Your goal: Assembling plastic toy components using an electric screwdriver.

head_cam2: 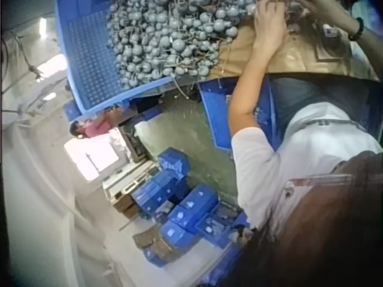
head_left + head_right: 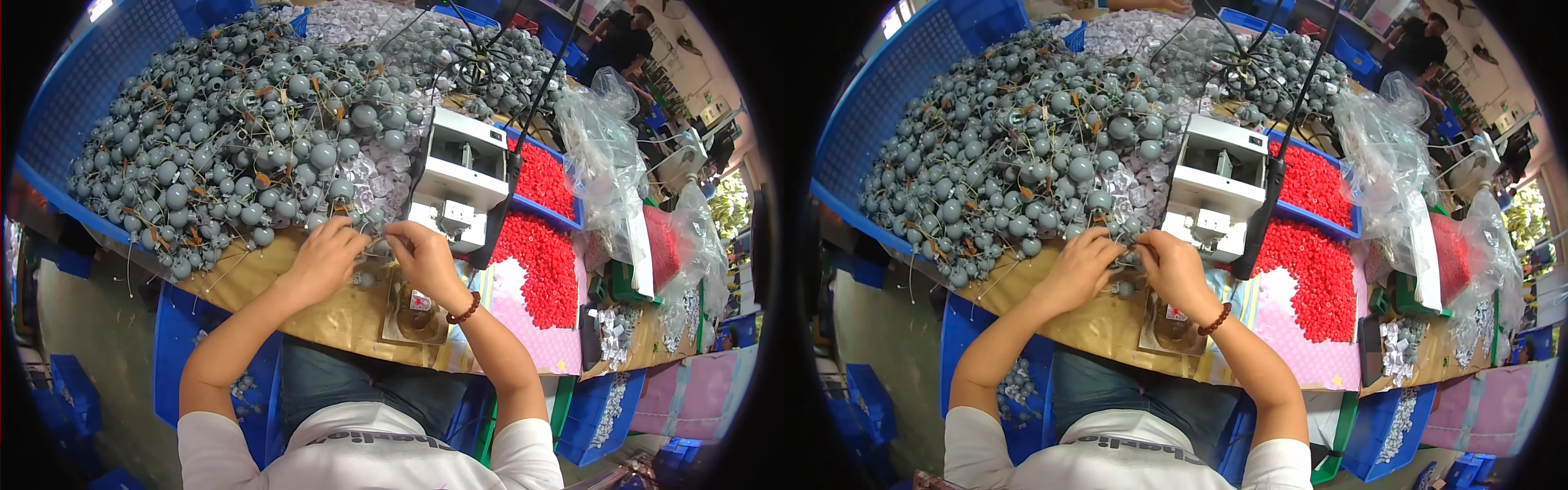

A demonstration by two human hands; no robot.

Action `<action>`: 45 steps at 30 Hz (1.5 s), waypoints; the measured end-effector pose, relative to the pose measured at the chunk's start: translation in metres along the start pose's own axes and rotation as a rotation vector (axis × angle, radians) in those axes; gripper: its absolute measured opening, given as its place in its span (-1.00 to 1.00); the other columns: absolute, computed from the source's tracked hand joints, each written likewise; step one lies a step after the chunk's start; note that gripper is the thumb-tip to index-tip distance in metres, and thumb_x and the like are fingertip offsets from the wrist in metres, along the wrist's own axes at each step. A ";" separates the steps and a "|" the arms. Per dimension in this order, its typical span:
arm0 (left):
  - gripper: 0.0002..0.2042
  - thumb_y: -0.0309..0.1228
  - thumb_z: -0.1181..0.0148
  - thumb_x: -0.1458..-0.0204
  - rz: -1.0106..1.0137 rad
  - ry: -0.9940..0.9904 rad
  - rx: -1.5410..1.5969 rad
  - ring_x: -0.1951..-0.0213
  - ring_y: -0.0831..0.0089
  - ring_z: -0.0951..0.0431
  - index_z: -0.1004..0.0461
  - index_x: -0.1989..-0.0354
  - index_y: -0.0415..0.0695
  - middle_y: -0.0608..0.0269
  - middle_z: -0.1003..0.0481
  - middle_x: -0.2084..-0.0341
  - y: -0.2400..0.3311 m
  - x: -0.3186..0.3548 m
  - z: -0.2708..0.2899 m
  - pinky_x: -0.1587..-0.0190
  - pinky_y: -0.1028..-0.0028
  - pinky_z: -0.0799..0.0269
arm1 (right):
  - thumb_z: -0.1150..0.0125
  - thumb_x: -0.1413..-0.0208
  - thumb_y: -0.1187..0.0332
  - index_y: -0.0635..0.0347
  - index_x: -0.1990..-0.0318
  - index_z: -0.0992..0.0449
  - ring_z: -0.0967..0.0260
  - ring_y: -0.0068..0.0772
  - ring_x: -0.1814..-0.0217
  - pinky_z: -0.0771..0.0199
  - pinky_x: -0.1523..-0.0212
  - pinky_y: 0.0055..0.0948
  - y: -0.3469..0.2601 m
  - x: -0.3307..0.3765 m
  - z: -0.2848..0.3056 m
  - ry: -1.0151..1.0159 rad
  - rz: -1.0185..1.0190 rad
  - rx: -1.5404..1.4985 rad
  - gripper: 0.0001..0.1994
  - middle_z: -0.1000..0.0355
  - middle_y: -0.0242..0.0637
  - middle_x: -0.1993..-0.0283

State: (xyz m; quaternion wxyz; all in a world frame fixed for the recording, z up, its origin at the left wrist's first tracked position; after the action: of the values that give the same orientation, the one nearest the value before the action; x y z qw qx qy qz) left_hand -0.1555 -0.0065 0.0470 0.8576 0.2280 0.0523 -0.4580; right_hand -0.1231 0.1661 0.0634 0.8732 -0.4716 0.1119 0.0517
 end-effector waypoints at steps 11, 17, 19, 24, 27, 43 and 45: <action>-0.81 -0.57 -0.24 0.09 -0.117 0.138 -0.179 -0.15 0.17 -0.47 -0.61 0.26 -0.12 0.23 -0.54 0.20 -0.020 0.035 0.025 -0.23 0.10 -0.31 | -0.26 -0.27 0.53 0.29 0.08 -0.61 -0.39 -0.72 0.35 -0.40 0.34 -0.57 -0.005 -0.013 0.042 0.369 0.026 -0.259 -0.88 -0.59 -0.37 0.28; -0.69 -0.51 -0.38 0.19 -0.044 0.189 -0.090 -0.22 0.12 -0.42 -0.61 0.17 -0.11 0.14 -0.52 0.05 -0.012 0.047 0.034 -0.27 0.04 -0.27 | -0.21 -0.22 0.63 0.29 0.05 -0.60 -0.51 -0.43 0.34 -0.49 0.29 -0.46 -0.052 -0.003 0.047 0.231 0.224 -0.072 -0.81 -0.59 -0.20 0.23; -0.59 -0.49 -0.43 0.17 -0.002 0.380 0.089 -0.23 0.08 -0.41 -0.57 0.05 -0.13 0.10 -0.50 0.00 0.000 0.050 0.051 -0.26 0.03 -0.28 | -0.20 -0.16 0.69 0.32 0.02 -0.59 -0.56 -0.24 0.21 -0.54 0.18 -0.37 -0.079 0.012 0.049 0.075 0.267 -0.087 -0.75 -0.59 -0.11 0.17; -0.47 -0.48 -0.42 0.01 0.013 0.446 0.487 0.00 0.17 -0.55 -0.43 -0.19 -0.20 0.14 -0.55 0.11 0.084 0.035 0.063 -0.07 0.16 -0.44 | -0.26 -0.12 0.69 0.36 0.03 -0.62 -0.60 -0.14 0.15 -0.58 0.17 -0.34 -0.111 0.053 0.052 -0.161 0.374 -0.194 -0.74 -0.60 -0.07 0.14; -0.48 -0.50 -0.37 -0.04 0.100 0.162 0.797 0.19 0.24 -0.61 -0.40 -0.21 -0.24 0.21 -0.58 0.22 0.104 0.040 0.024 0.06 0.26 -0.49 | -0.30 -0.12 0.66 0.35 0.03 -0.61 -0.62 -0.16 0.17 -0.58 0.22 -0.36 -0.091 0.069 0.067 -0.141 0.269 -0.130 -0.75 -0.61 -0.09 0.13; -0.68 -0.53 -0.36 -0.01 0.260 0.007 0.723 0.07 0.11 -0.56 -0.52 0.03 -0.21 0.04 -0.47 0.10 0.103 0.064 -0.050 0.00 0.30 -0.51 | -0.28 0.10 0.41 0.20 0.08 -0.57 -0.44 -0.32 0.22 -0.54 0.34 -0.38 0.015 0.112 0.023 -0.183 0.409 0.607 -0.65 -0.46 -0.29 0.10; -0.68 -0.53 -0.36 -0.01 0.254 -0.009 0.709 0.07 0.11 -0.56 -0.52 0.03 -0.21 0.04 -0.47 0.10 0.102 0.064 -0.052 0.00 0.30 -0.51 | -0.26 0.08 0.39 0.23 0.06 -0.57 -0.43 -0.32 0.20 -0.55 0.33 -0.38 0.013 0.111 0.021 -0.196 0.424 0.626 -0.65 -0.45 -0.28 0.10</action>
State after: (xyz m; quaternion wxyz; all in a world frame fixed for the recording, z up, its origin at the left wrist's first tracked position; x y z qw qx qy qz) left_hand -0.0296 0.0161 0.0161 0.7757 0.5134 -0.1419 -0.3384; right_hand -0.0148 0.1893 0.0368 0.9513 -0.1413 0.1333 0.2394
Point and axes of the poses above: each hand's wrist, its own x-axis away from the middle knuckle, its own z-axis out of the back of the hand, y = z × x, the point moved 6 cm from there along -x, towards the middle knuckle
